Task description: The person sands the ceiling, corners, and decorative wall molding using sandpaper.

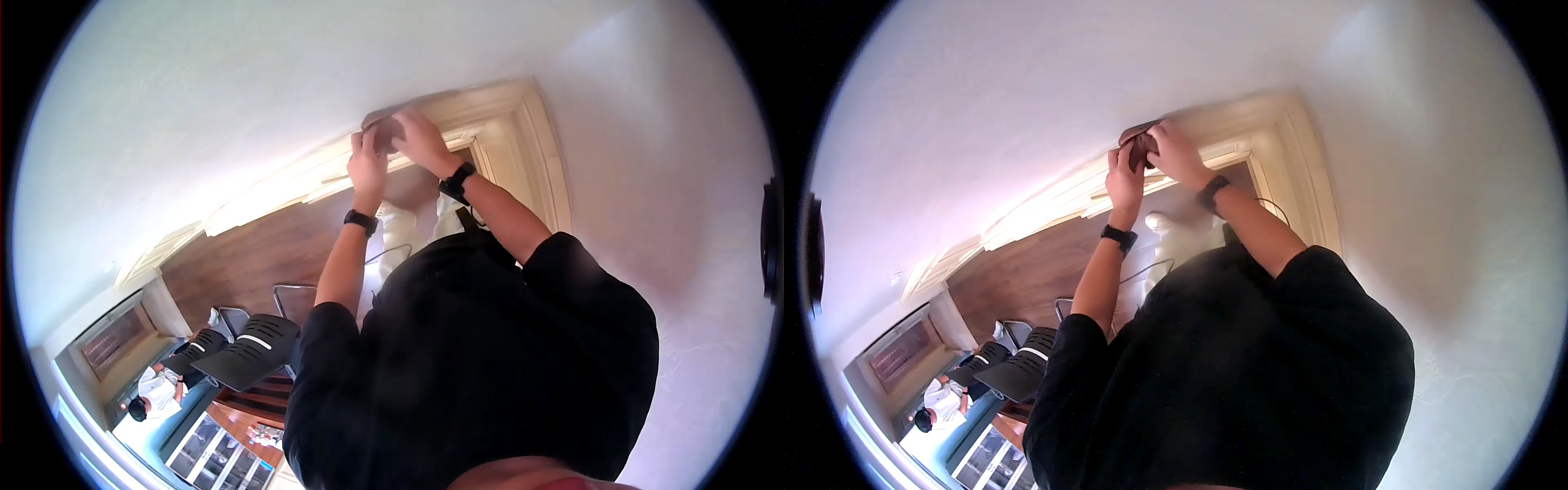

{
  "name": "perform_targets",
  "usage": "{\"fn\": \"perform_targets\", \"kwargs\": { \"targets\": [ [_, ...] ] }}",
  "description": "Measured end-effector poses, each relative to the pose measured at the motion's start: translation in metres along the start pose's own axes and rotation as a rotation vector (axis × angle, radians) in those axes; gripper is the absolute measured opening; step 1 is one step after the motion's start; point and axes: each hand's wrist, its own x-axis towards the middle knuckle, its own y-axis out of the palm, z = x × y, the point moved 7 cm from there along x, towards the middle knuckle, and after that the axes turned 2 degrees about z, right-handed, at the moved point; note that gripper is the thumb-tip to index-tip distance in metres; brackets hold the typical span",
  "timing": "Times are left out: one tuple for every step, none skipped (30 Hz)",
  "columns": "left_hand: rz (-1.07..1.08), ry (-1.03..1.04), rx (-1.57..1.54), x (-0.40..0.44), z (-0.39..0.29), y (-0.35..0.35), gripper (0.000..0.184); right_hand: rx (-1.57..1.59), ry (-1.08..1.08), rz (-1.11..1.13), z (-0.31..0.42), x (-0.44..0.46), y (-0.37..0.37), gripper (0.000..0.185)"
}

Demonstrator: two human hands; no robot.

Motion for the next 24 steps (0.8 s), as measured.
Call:
{"fn": "perform_targets", "kwargs": {
  "targets": [
    [0.025, 0.000, 0.007, -0.001, 0.007, 0.007, 0.041, -0.004, 0.021, 0.031, -0.010, -0.003, 0.009, 0.036],
    [0.050, -0.002, 0.014, -0.002, 0.010, 0.013, 0.042, -0.008, 0.042, 0.063, -0.013, -0.005, 0.012, 0.035],
    [0.074, -0.006, 0.022, -0.003, 0.022, 0.020, 0.042, -0.008, 0.037, 0.047, -0.015, -0.007, 0.020, 0.034],
    [0.084, -0.007, 0.020, -0.002, 0.024, 0.023, 0.042, -0.010, 0.030, 0.027, -0.015, -0.008, 0.020, 0.034],
    [0.089, -0.004, 0.016, 0.002, 0.023, 0.027, 0.042, -0.014, 0.019, 0.003, -0.016, -0.007, 0.015, 0.033],
    [0.095, 0.000, 0.011, 0.005, 0.022, 0.032, 0.041, -0.033, 0.052, 0.011, -0.021, -0.006, 0.013, 0.034],
    [0.095, 0.009, 0.004, 0.006, 0.012, 0.035, 0.041, -0.052, 0.087, 0.019, -0.026, -0.008, 0.005, 0.035],
    [0.098, 0.017, -0.002, 0.007, -0.001, 0.038, 0.040, -0.070, 0.124, 0.026, -0.030, -0.010, -0.005, 0.035],
    [0.100, 0.029, -0.009, 0.011, -0.011, 0.042, 0.039, -0.075, 0.141, 0.021, -0.034, -0.009, -0.013, 0.036],
    [0.114, 0.038, -0.001, 0.013, -0.021, 0.047, 0.038, -0.079, 0.160, 0.016, -0.038, -0.010, -0.024, 0.037],
    [0.130, 0.050, 0.008, 0.013, -0.033, 0.052, 0.038, -0.081, 0.181, 0.008, -0.041, -0.014, -0.036, 0.038],
    [0.146, 0.066, 0.017, 0.015, -0.044, 0.059, 0.037, -0.082, 0.188, -0.030, -0.044, -0.016, -0.049, 0.038],
    [0.159, 0.084, 0.018, 0.019, -0.054, 0.064, 0.037, -0.084, 0.196, -0.069, -0.047, -0.018, -0.060, 0.037],
    [0.175, 0.148, -0.031, 0.021, -0.070, 0.066, 0.037, -0.089, 0.203, -0.107, -0.051, -0.022, -0.071, 0.037],
    [0.193, 0.184, -0.055, 0.026, -0.081, 0.072, 0.037, -0.134, 0.242, -0.156, -0.062, -0.025, -0.080, 0.037],
    [0.213, 0.221, -0.079, 0.031, -0.095, 0.078, 0.036, -0.146, 0.283, -0.188, -0.073, -0.027, -0.089, 0.037],
    [0.234, 0.264, -0.090, 0.035, -0.109, 0.084, 0.036, -0.157, 0.328, -0.221, -0.084, -0.030, -0.099, 0.037],
    [0.255, 0.309, -0.100, 0.039, -0.124, 0.091, 0.036, -0.167, 0.372, -0.256, -0.096, -0.034, -0.108, 0.037],
    [0.276, 0.356, -0.110, 0.044, -0.138, 0.098, 0.035, -0.257, 0.418, -0.204, -0.090, -0.036, -0.124, 0.047],
    [0.281, 0.401, -0.128, 0.050, -0.148, 0.112, 0.035, -0.308, 0.443, -0.201, -0.091, -0.037, -0.139, 0.047],
    [0.287, 0.446, -0.145, 0.056, -0.159, 0.126, 0.035, -0.357, 0.471, -0.199, -0.094, -0.040, -0.155, 0.047],
    [0.293, 0.495, -0.163, 0.059, -0.168, 0.138, 0.035, -0.406, 0.501, -0.198, -0.094, -0.043, -0.170, 0.047],
    [0.350, 0.558, -0.107, 0.060, -0.187, 0.140, 0.034, -0.357, 0.548, -0.181, -0.081, -0.049, -0.187, 0.046],
    [0.351, 0.595, -0.129, 0.058, -0.192, 0.149, 0.030, -0.407, 0.583, -0.225, -0.090, -0.059, -0.188, 0.046]
  ]
}}
